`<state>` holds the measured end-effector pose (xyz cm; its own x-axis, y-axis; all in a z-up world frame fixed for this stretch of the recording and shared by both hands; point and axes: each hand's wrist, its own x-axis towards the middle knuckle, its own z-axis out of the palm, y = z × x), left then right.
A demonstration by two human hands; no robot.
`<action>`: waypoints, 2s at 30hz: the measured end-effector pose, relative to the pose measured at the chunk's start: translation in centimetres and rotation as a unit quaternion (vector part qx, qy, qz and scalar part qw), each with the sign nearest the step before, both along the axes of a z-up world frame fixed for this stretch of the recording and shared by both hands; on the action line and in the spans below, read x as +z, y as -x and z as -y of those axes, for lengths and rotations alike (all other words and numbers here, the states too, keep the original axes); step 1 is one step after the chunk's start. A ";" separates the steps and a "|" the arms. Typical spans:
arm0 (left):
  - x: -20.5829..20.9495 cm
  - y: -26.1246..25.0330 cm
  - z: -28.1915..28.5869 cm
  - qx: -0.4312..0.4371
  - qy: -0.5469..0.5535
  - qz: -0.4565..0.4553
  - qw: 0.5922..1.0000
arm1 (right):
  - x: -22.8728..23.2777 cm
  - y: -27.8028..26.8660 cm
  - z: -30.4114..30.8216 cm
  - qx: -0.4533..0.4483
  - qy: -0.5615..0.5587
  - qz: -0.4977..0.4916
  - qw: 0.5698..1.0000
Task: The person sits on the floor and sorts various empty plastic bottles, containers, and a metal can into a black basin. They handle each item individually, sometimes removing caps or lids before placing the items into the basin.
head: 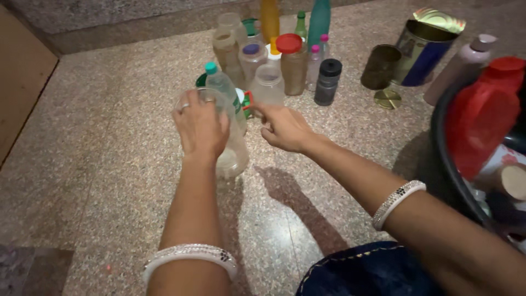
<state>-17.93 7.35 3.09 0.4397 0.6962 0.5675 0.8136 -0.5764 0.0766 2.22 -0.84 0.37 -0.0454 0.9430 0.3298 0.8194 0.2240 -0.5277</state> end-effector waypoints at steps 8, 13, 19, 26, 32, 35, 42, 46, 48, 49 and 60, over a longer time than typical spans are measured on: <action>-1.6 3.5 -1.7 0.115 0.110 -0.023 0.987 | -1.2 4.1 -1.7 0.036 -0.092 -0.016 0.995; -1.7 3.6 -1.0 0.130 0.204 0.006 0.970 | -1.2 5.2 -1.8 0.014 -0.027 -0.013 0.999; -1.2 3.2 -0.3 0.106 0.218 0.015 0.970 | -1.5 5.6 -1.6 0.006 -0.020 0.023 1.000; -1.1 2.4 1.0 0.074 0.138 0.041 0.987 | -1.7 4.0 -1.1 0.023 -0.107 0.024 0.994; -0.6 1.7 1.4 0.064 0.169 0.052 0.982 | -0.5 2.6 0.2 0.011 -0.093 0.092 0.991; -0.4 0.6 1.5 0.052 0.185 0.063 0.979 | 0.6 1.3 1.2 0.013 -0.066 0.083 0.994; -1.4 -4.8 2.9 -0.018 0.203 0.082 0.975 | 2.2 -4.4 5.1 -0.025 0.007 0.097 0.995; -1.8 -8.9 4.3 -0.066 0.193 0.090 0.975 | 2.8 -7.9 7.8 -0.053 0.023 0.139 0.989; -2.4 -10.7 6.0 -0.068 0.190 0.103 0.974 | 3.0 -9.5 9.0 -0.063 0.024 0.153 0.986; -2.6 -11.5 6.7 -0.075 0.205 0.107 0.970 | 3.0 -10.3 9.5 -0.067 0.026 0.161 0.984; -2.7 -13.6 9.1 -0.061 0.326 0.197 0.923 | 1.5 -13.4 11.5 -0.058 0.106 0.141 0.983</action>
<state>-4.28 -1.73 0.40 0.3860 0.9052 0.1779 0.5806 -0.3883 0.7156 15.63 -12.33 1.90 0.0052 0.9934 0.1142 0.9534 0.0296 -0.3003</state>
